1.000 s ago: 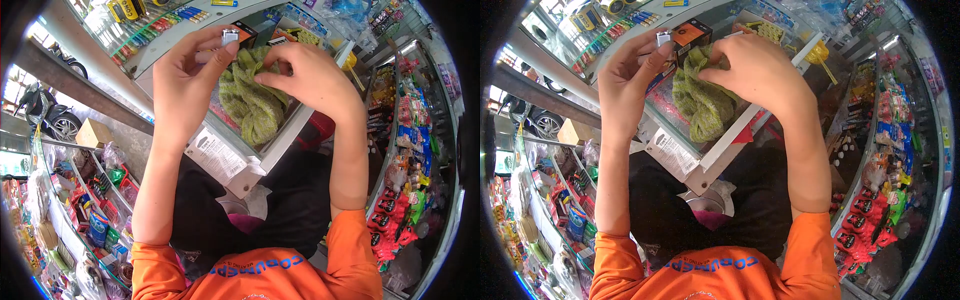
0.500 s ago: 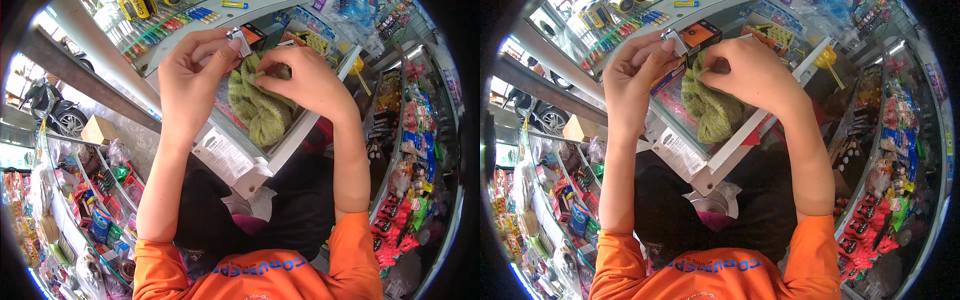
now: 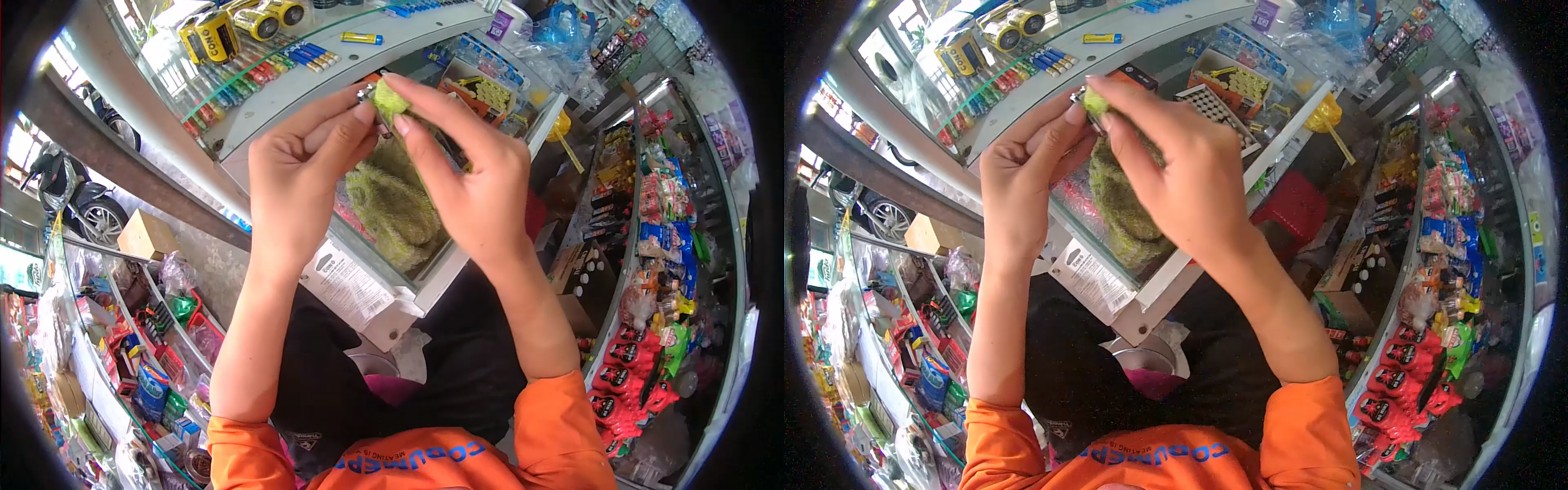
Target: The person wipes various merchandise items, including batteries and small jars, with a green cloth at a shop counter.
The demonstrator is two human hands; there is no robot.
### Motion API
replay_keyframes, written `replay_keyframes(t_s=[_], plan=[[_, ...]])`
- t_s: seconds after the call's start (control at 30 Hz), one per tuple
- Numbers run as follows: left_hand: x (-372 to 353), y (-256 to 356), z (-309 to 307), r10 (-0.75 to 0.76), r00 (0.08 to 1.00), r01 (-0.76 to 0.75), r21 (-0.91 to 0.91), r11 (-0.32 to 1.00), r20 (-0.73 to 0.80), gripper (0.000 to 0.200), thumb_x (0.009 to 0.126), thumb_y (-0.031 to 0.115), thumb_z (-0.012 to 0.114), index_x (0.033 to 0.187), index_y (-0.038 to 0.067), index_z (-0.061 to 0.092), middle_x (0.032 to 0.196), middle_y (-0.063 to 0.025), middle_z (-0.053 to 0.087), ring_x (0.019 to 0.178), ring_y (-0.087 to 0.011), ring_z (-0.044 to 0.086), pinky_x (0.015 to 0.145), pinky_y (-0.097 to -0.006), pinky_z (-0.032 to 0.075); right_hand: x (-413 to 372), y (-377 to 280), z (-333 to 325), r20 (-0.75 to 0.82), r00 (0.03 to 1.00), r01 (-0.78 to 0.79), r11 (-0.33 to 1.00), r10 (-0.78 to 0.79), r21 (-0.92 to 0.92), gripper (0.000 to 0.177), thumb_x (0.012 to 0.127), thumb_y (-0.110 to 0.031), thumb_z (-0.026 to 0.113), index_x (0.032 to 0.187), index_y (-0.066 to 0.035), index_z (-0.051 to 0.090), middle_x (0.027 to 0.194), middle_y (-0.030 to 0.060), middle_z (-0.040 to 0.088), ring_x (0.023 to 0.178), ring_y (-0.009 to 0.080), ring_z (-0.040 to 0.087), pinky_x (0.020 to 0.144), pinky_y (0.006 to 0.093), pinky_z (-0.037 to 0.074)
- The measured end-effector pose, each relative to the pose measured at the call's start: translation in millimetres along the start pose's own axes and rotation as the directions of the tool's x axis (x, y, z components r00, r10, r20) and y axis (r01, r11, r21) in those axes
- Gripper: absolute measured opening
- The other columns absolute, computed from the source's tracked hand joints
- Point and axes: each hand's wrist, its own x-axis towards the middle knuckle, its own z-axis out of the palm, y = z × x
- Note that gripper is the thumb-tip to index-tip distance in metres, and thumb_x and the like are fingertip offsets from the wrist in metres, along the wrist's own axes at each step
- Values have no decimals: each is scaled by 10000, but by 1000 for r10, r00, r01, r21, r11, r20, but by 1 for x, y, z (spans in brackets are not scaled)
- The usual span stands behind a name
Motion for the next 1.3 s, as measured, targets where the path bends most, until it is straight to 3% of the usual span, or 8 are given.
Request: replay_keyframes(t_s=[0.07, 0.2, 0.33, 0.43, 0.53, 1.07, 1.13, 1.3], plan=[[0, 2, 1, -4, 999, 1, -74, 997, -38, 356, 1015, 105, 685, 1312, -87, 649, 1093, -108, 758, 960, -100, 700, 863, -231, 585, -4, -11, 1, 118, 990, 93, 989, -80, -114, 464, 936, 11, 678, 1397, -12, 628, 1277, 178, 712, 1126, 279, 721, 962, 350, 540], [2, 3, -3, 61, 989, -74, -96, 993, -132, 344, 1020, 119, 682, 1308, -70, 663, 1077, -100, 759, 957, -93, 695, 863, -233, 592, -6, -21, 3, 247, 958, 178, 977, -146, -113, 636, 937, 8, 628, 1545, 15, 442, 1431, 229, 604, 1265, 362, 634, 1060, 423, 484], [0, 6, -1, 121, 984, -125, -19, 992, -134, 339, 1021, 133, 686, 1297, -63, 675, 1080, -89, 758, 950, -91, 693, 850, -236, 595, -5, -22, 7, 231, 962, 166, 982, -143, -87, 633, 924, -48, 645, 1520, 33, 447, 1430, 228, 593, 1269, 369, 624, 1054, 455, 497], [-2, 6, 6, 179, 975, -184, -24, 983, -130, 335, 1022, 136, 686, 1291, -62, 679, 1081, -88, 758, 955, -94, 694, 850, -241, 597, -5, -25, 11, 250, 963, 128, 985, -95, -116, 681, 924, -18, 656, 1565, -22, 428, 1568, 232, 463, 1410, 405, 503, 1128, 435, 442], [-2, 6, 1, 201, 967, -205, -14, 979, -157, 327, 1024, 135, 681, 1285, -63, 682, 1084, -94, 757, 965, -103, 698, 870, -254, 600, -4, -23, 3, 336, 936, 167, 973, -107, -156, 710, 925, -47, 668, 1584, -42, 402, 1608, 221, 411, 1433, 405, 473, 1139, 447, 429], [-1, 7, 2, 183, 970, -187, -6, 982, -163, 300, 1025, 148, 683, 1273, -19, 708, 1083, -61, 745, 975, -93, 683, 873, -255, 603, -4, -26, 1, 394, 917, 112, 989, -66, -96, 726, 947, -123, 662, 1593, 4, 356, 1623, 259, 369, 1475, 411, 419, 1189, 443, 359], [-3, 11, 7, 167, 971, -177, -44, 983, -171, 299, 1024, 148, 686, 1273, -15, 710, 1069, -53, 744, 963, -84, 678, 865, -251, 600, -1, -24, 5, 312, 948, 72, 997, -67, -4, 725, 953, -145, 666, 1588, 20, 357, 1616, 265, 380, 1480, 389, 423, 1192, 435, 357], [-2, 8, 2, 162, 969, -172, -39, 984, -185, 299, 1015, 149, 701, 1273, -2, 717, 1028, -24, 735, 898, -55, 656, 839, -235, 590, -4, -28, 3, 325, 945, -11, 995, -21, 97, 727, 949, -175, 677, 1576, 33, 374, 1605, 272, 395, 1488, 376, 417, 1197, 420, 347]])
